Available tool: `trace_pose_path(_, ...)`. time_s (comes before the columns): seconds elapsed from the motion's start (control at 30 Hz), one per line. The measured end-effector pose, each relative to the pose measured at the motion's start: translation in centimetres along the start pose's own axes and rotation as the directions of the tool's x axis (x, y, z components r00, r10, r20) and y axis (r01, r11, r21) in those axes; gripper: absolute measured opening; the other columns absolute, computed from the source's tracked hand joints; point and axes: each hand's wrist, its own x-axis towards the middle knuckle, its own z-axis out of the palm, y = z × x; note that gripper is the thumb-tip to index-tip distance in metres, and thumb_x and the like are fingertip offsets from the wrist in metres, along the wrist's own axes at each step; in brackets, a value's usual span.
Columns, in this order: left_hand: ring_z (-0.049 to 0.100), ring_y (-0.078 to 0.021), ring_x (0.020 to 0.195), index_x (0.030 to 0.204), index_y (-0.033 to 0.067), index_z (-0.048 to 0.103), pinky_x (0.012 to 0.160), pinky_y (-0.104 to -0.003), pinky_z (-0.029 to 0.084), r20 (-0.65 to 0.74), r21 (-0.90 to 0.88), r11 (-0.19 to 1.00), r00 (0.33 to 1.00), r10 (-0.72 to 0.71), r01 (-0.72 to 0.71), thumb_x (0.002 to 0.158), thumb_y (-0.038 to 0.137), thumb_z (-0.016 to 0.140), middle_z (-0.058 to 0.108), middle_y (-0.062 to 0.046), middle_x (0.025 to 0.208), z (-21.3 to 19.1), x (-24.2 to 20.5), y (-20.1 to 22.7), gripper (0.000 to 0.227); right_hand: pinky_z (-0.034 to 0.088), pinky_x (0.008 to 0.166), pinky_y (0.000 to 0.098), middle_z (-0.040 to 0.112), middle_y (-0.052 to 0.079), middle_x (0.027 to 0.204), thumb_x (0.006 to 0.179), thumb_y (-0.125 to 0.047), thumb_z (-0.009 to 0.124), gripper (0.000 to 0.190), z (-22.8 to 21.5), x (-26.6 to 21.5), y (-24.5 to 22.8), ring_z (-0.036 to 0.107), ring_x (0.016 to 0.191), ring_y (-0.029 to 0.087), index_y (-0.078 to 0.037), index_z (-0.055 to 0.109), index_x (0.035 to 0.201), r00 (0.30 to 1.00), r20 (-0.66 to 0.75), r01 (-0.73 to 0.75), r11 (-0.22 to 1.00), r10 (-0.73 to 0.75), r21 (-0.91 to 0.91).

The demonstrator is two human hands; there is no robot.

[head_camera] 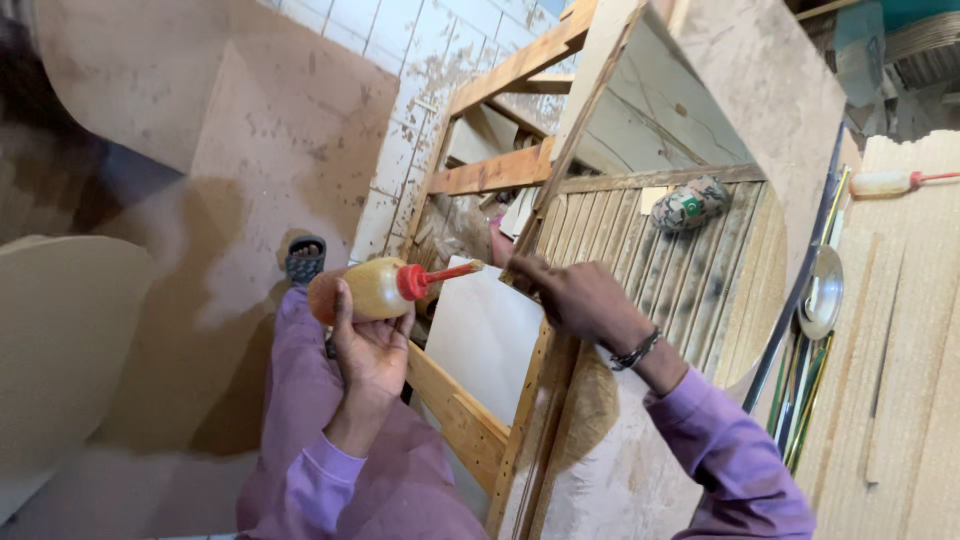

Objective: The person applies glue from a squeeze bottle along the edges of a wooden frame holding a mirror. They repeatedly squeeze glue and spread it with a finger along the frame's perimeter, then place a second mirror piece onto the glued area.

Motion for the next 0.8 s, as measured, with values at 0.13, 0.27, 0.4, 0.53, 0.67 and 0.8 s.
trace_pose_path(0.13, 0.062, -0.0209, 0.122, 0.132, 0.014, 0.059, 0.097, -0.042, 0.057, -0.086, 0.009, 1.0, 0.996, -0.002, 0.003, 0.081, 0.053, 0.078, 0.064, -0.003, 0.132, 1.1, -0.6, 1.3, 0.067, 0.055, 0.061, 0.0414, 0.07, 0.007, 0.069, 0.085, -0.011, 0.062, 0.054, 1.2, -1.9, 1.3, 0.065, 0.06, 0.026, -0.036, 0.068, 0.133, 0.977, 0.122, 0.163, 0.982, -0.175, 0.098)
trace_pose_path(0.27, 0.063, -0.0223, 0.119, 0.133, 0.0141, 0.059, 0.095, -0.039, 0.057, -0.122, 0.007, 0.999, 0.992, -0.042, 0.043, 0.078, 0.059, 0.078, 0.064, -0.005, 0.131, 3.0, 0.4, 2.3, 0.073, 0.06, 0.071, 0.0403, 0.072, 0.01, 0.079, 0.092, -0.001, 0.049, 0.059, 0.2, 0.9, 4.5, 0.071, 0.069, 0.026, -0.023, 0.055, 0.147, 0.94, -0.339, 0.2, 0.731, 0.045, 0.652)
trace_pose_path(0.4, 0.063, -0.0214, 0.113, 0.133, 0.0175, 0.057, 0.09, -0.036, 0.057, -0.174, 0.14, 0.975, 0.974, -0.147, 0.172, 0.077, 0.064, 0.074, 0.063, -0.005, 0.126, 4.8, 1.0, 1.4, 0.074, 0.054, 0.069, 0.0459, 0.064, 0.015, 0.085, 0.086, -0.002, 0.057, 0.077, -2.4, 5.2, 8.0, 0.064, 0.073, 0.032, -0.031, 0.044, 0.156, 0.885, -0.395, -0.172, 0.962, 0.245, 0.21)
trace_pose_path(0.53, 0.063, -0.0197, 0.106, 0.133, 0.0163, 0.057, 0.085, -0.035, 0.058, -0.153, 0.243, 0.935, 0.962, -0.227, 0.26, 0.077, 0.065, 0.074, 0.063, -0.004, 0.121, 6.9, 0.8, -0.3, 0.076, 0.05, 0.073, 0.0414, 0.058, 0.013, 0.107, 0.093, 0.0, 0.052, 0.077, -3.7, 6.3, 9.8, 0.064, 0.084, 0.029, -0.038, 0.039, 0.159, 0.944, -0.292, -0.235, 0.932, 0.151, -0.276)
trace_pose_path(0.67, 0.066, -0.0191, 0.103, 0.131, 0.0153, 0.058, 0.083, -0.034, 0.058, -0.184, 0.246, 0.892, 0.922, -0.34, 0.378, 0.076, 0.066, 0.072, 0.064, -0.005, 0.121, 9.8, -0.2, -1.3, 0.077, 0.047, 0.077, 0.0379, 0.057, 0.013, 0.116, 0.098, -0.002, 0.048, 0.07, -4.6, 3.8, 11.0, 0.062, 0.094, 0.024, -0.038, 0.039, 0.158, 0.981, -0.19, -0.088, 0.813, -0.028, -0.576)
trace_pose_path(0.8, 0.064, -0.0234, 0.099, 0.131, 0.0101, 0.059, 0.081, -0.034, 0.058, -0.283, 0.38, 0.762, 0.85, -0.443, 0.524, 0.082, 0.071, 0.066, 0.063, -0.01, 0.118, 12.3, -1.1, -2.7, 0.078, 0.049, 0.092, 0.0384, 0.056, 0.013, 0.137, 0.092, -0.006, 0.058, 0.068, -5.3, -0.5, 8.1, 0.059, 0.114, 0.024, -0.036, 0.041, 0.151, 0.911, -0.34, -0.317, 0.924, 0.233, -0.216)
